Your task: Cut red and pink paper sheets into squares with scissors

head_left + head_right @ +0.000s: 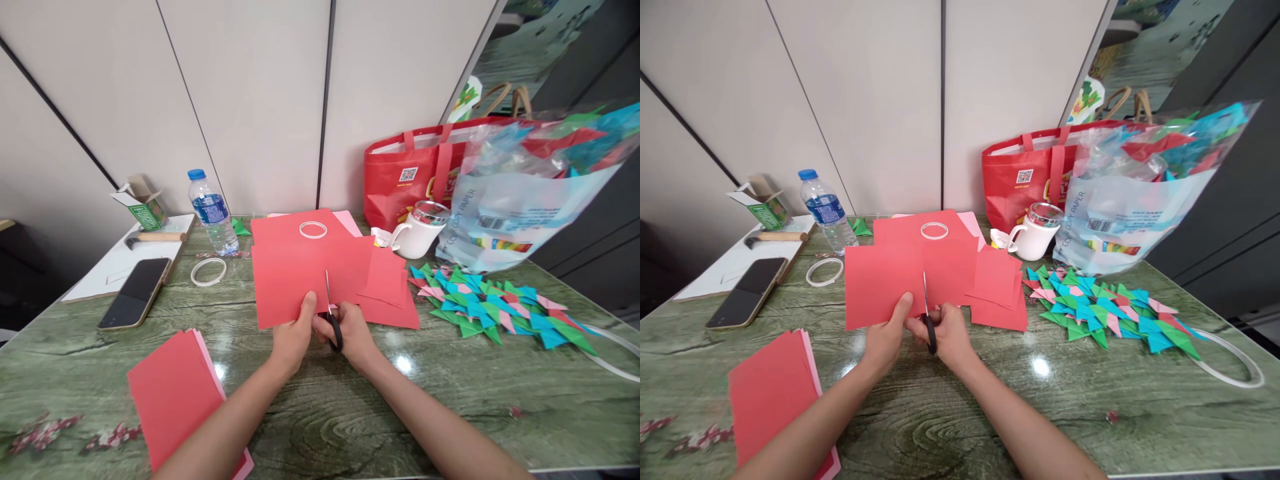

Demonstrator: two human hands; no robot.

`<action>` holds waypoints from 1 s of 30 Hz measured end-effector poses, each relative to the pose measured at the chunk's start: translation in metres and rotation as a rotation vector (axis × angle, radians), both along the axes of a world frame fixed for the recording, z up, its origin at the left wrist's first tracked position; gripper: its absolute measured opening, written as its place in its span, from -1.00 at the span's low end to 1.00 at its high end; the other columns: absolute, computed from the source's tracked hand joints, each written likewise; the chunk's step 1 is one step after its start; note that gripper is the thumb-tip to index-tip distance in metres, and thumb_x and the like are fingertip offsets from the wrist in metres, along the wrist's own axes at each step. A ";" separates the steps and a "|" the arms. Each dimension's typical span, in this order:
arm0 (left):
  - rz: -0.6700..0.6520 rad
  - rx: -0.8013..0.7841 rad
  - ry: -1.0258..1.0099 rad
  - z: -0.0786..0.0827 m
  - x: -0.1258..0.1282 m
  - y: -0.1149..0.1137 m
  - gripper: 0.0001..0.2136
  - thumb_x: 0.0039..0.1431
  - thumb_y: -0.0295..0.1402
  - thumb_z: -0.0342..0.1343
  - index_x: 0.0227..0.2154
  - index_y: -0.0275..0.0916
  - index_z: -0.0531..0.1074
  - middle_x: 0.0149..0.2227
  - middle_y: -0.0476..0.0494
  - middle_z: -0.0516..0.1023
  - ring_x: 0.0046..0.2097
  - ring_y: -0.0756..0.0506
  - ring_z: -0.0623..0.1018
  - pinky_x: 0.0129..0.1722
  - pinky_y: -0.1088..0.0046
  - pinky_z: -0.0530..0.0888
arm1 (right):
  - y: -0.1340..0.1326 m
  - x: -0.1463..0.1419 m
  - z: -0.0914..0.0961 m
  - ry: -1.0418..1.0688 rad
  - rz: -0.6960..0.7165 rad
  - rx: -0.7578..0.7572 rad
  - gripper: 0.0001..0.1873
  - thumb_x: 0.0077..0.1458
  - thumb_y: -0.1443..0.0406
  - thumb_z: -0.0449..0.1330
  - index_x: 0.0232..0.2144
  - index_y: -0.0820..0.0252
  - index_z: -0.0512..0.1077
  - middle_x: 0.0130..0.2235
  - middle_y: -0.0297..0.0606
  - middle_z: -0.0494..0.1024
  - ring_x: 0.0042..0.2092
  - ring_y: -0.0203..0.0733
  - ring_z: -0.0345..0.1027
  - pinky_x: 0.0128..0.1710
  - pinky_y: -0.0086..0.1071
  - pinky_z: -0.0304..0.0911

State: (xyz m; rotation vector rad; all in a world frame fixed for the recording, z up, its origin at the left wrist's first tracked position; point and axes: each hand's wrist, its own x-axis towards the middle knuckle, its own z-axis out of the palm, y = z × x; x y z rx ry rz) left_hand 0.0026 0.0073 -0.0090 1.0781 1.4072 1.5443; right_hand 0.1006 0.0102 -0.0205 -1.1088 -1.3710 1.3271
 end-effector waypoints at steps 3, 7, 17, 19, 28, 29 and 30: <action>-0.039 -0.026 0.001 0.001 0.000 -0.001 -0.74 -0.08 -0.16 0.05 -0.66 -0.24 0.38 -0.65 0.00 0.40 -0.53 0.01 0.41 -0.44 0.52 0.37 | 0.000 0.000 0.002 -0.014 -0.015 -0.021 -0.67 -0.23 0.19 0.23 -0.79 0.22 0.22 -0.77 -0.41 0.27 -0.70 -0.40 0.09 -0.72 -0.53 0.02; -0.065 -0.048 -0.013 -0.002 0.000 -0.001 -0.73 -0.09 -0.15 0.06 -0.68 -0.24 0.37 -0.68 -0.01 0.39 -0.52 -0.02 0.42 -0.46 0.50 0.38 | -0.001 -0.001 0.004 -0.004 -0.009 -0.052 -0.66 -0.22 0.17 0.23 -0.78 0.22 0.24 -0.78 -0.40 0.28 -0.71 -0.39 0.12 -0.72 -0.52 0.04; 0.198 0.252 -0.153 0.007 -0.019 0.027 -0.79 -0.15 -0.26 0.14 -0.46 -0.30 0.40 -0.41 -0.08 0.46 -0.34 -0.03 0.45 -0.31 0.46 0.37 | -0.008 0.000 0.004 0.146 0.341 -0.048 -0.68 -0.19 0.22 0.24 -0.33 0.28 0.37 -0.65 -0.44 0.36 -0.64 -0.39 0.21 -0.61 -0.49 0.14; 0.190 0.224 -0.203 0.010 -0.025 0.032 -0.79 -0.17 -0.26 0.16 -0.62 -0.33 0.34 -0.59 -0.01 0.38 -0.52 0.04 0.38 -0.49 0.52 0.34 | -0.010 0.000 0.007 0.163 0.257 0.044 -0.75 -0.16 0.24 0.23 -0.37 0.25 0.39 -0.64 -0.44 0.35 -0.64 -0.39 0.21 -0.62 -0.48 0.15; -0.254 0.015 -0.532 0.028 -0.038 0.031 -0.81 -0.30 -0.46 0.16 -0.51 -0.30 0.36 -0.52 0.02 0.43 -0.52 0.06 0.39 -0.49 0.55 0.36 | 0.018 0.018 0.010 0.471 -0.690 0.199 -0.71 -0.06 0.17 0.15 -0.29 0.23 0.36 -0.55 -0.40 0.37 -0.50 -0.36 0.25 -0.43 -0.43 0.21; -0.340 -0.058 -0.522 0.029 -0.040 0.030 -0.80 -0.30 -0.46 0.16 -0.48 -0.31 0.37 -0.50 -0.01 0.45 -0.52 0.04 0.41 -0.50 0.53 0.37 | 0.020 0.020 0.011 0.490 -0.664 0.154 -0.68 -0.07 0.14 0.14 -0.29 0.24 0.37 -0.53 -0.38 0.39 -0.49 -0.35 0.26 -0.44 -0.43 0.21; -0.418 -0.127 -0.510 0.030 -0.042 0.029 -0.77 -0.30 -0.45 0.16 -0.44 -0.31 0.38 -0.47 -0.04 0.47 -0.50 0.01 0.43 -0.51 0.51 0.38 | 0.020 0.021 0.011 0.500 -0.620 0.106 -0.65 -0.07 0.10 0.14 -0.29 0.25 0.38 -0.53 -0.36 0.41 -0.49 -0.33 0.27 -0.45 -0.43 0.20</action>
